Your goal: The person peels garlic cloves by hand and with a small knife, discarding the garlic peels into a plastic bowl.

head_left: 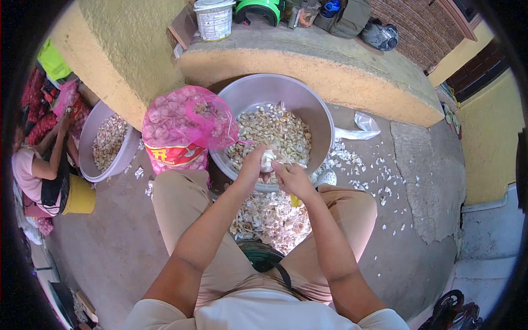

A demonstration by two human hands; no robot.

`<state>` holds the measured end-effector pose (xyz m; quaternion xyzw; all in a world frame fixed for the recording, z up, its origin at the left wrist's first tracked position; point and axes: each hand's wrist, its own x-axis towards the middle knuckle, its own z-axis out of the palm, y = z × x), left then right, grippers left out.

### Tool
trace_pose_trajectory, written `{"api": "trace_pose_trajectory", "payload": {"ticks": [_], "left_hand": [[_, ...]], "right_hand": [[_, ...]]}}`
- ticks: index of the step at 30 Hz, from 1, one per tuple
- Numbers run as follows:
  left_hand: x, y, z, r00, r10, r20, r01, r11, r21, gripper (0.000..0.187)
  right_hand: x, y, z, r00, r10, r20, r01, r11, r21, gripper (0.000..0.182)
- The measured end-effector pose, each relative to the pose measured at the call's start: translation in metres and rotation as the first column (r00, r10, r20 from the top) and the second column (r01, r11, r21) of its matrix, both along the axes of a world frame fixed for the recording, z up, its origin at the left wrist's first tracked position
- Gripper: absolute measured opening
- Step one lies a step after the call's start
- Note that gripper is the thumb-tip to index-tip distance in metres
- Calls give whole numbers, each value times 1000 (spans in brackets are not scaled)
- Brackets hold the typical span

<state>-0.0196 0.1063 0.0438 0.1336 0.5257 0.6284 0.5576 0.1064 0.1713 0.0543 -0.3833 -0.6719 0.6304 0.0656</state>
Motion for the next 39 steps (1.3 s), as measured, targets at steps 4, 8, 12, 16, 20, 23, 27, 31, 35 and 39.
{"api": "trace_pose_trajectory", "payload": {"ticks": [4, 8, 12, 16, 20, 23, 27, 31, 35, 39], "left_hand": [[8, 6, -10, 976, 203, -79, -195, 976, 94, 34], [12, 7, -15, 965, 263, -16, -261, 963, 62, 34], [5, 1, -6, 975, 141, 169, -137, 990, -32, 34], [6, 2, -4, 949, 156, 273, -108, 978, -181, 34], [4, 4, 0, 906, 187, 381, -103, 968, -230, 33], [-1, 3, -6, 896, 148, 420, -80, 981, -174, 33], [-2, 3, -11, 921, 82, 382, -60, 996, -67, 32], [3, 8, -7, 950, 149, 274, -146, 989, -30, 34], [0, 5, -15, 975, 56, 214, -75, 994, 81, 30], [4, 6, -10, 967, 130, 221, -147, 987, 67, 33]], "right_hand": [[-3, -6, 3, 986, -108, -131, 23, 851, -524, 46], [-8, -10, -1, 985, -129, -114, 60, 879, -474, 47], [-9, -9, -14, 999, -38, 35, 28, 971, 237, 51], [-9, -12, -14, 998, -46, -52, 68, 806, 588, 45], [-6, -18, -4, 991, 60, 121, -131, 642, 756, 44], [-10, -16, -1, 999, 10, 47, -36, 791, 611, 43], [-8, -14, -1, 1000, 16, -18, -6, 875, 484, 39], [-6, -9, 1, 998, 0, -61, 21, 942, 335, 39], [-4, -5, -1, 1000, -24, 5, 21, 962, 271, 41], [-4, -4, 1, 996, -88, 0, 88, 993, 74, 42]]}}
